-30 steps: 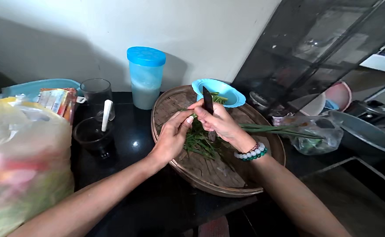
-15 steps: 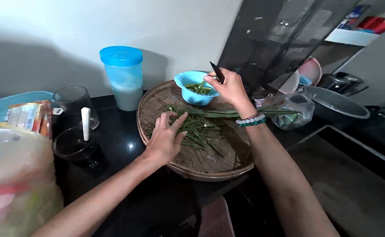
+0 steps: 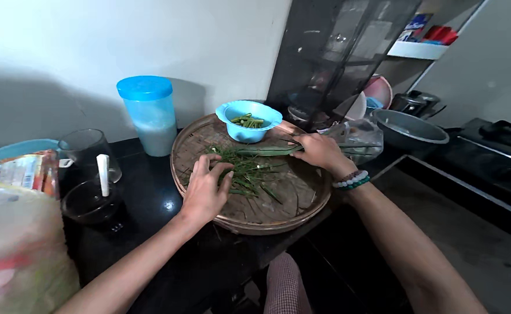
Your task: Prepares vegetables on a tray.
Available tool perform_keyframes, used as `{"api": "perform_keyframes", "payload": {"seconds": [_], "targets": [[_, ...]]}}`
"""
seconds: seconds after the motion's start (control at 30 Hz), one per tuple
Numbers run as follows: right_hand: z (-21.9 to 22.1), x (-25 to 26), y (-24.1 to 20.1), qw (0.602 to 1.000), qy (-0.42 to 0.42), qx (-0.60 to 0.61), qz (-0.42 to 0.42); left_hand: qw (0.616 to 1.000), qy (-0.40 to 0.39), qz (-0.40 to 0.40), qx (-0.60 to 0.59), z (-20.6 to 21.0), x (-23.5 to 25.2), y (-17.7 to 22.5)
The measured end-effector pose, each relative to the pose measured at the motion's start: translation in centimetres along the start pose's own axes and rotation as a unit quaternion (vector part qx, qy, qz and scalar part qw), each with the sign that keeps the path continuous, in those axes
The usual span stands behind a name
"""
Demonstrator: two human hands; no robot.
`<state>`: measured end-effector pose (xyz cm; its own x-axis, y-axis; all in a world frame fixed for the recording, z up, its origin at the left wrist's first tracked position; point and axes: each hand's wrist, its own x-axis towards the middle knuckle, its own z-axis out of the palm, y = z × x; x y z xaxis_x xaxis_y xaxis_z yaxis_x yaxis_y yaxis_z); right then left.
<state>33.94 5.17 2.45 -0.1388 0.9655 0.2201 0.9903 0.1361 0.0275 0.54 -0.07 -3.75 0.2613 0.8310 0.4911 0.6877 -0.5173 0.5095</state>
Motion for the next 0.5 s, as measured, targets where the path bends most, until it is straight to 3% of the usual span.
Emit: {"api": "perform_keyframes", "payload": {"seconds": [0.2, 0.33, 0.4, 0.5], "targets": [[-4.0, -3.4, -1.8, 0.991, 0.106, -0.086, 0.003, 0.999, 0.026, 0.024, -0.021, -0.2, -0.1, 0.5], [-5.6, -4.7, -2.1, 0.993, 0.108, -0.040, 0.010, 0.982, -0.077, -0.046, -0.165, -1.1, 0.9, 4.0], [-5.7, -4.6, -2.5, 0.997, 0.070, 0.024, 0.013, 0.923, -0.135, -0.157, -0.324, -0.6, 2.0, 5.5], [-5.4, -4.2, -3.4, 0.989, 0.017, 0.145, -0.024, 0.778, -0.113, -0.275, -0.554, 0.5, 3.5, 6.4]]}}
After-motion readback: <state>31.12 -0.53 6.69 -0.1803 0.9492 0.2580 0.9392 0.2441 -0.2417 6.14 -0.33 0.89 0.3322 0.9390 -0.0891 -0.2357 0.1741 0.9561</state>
